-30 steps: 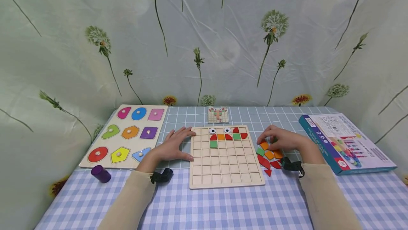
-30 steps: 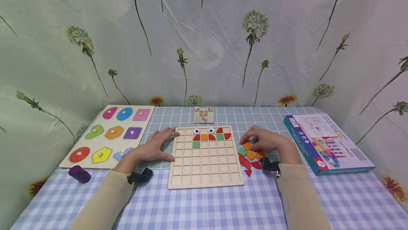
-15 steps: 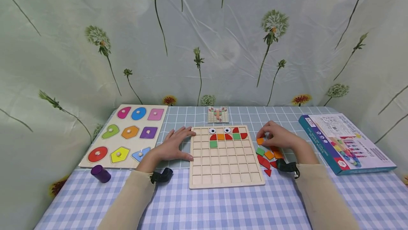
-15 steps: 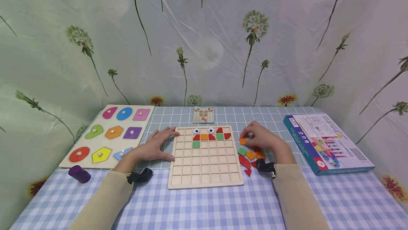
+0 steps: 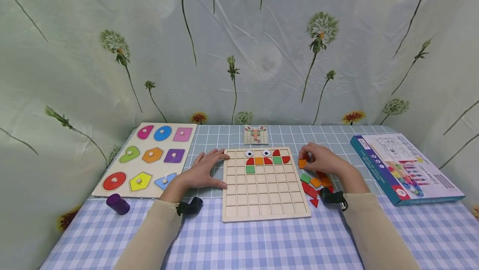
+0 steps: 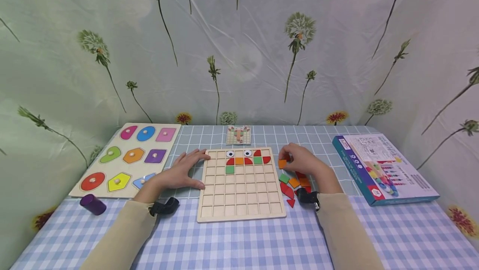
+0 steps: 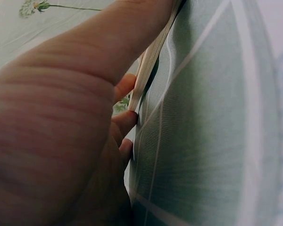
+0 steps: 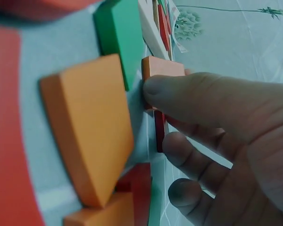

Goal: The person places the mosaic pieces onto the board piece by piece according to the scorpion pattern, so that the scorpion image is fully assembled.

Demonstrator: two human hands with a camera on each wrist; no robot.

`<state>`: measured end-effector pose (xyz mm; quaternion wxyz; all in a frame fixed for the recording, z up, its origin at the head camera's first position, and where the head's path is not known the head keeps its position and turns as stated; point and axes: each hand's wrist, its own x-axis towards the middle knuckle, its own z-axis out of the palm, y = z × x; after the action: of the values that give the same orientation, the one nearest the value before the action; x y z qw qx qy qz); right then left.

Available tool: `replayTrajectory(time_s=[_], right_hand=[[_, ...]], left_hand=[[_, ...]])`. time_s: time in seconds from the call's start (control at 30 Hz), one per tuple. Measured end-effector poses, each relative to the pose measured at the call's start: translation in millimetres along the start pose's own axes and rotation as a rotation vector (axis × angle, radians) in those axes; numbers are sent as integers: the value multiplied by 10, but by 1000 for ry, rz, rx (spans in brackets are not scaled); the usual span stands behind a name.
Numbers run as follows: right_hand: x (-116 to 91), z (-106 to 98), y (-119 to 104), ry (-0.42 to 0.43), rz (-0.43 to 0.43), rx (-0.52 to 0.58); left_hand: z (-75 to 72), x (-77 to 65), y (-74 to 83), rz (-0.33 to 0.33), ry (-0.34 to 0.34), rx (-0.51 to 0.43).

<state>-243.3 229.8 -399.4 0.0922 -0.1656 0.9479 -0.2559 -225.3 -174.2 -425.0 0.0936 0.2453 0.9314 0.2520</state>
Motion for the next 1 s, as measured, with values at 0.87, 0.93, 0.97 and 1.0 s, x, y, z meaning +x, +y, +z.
replayTrajectory(time_s=[0.87,0.93,0.97,1.0], right_hand=[[104,122,-313,12,-7,208],[115,146,-324,16,-30,199],[120,157,-330,19,-35,198],[123,167,-339,21,-37,194]], left_hand=[[15,6,-30,14,7,4],[15,6,-33,14,9,5],[15,5,-34,15,9,5],[14,5,-34,15,9,5]])
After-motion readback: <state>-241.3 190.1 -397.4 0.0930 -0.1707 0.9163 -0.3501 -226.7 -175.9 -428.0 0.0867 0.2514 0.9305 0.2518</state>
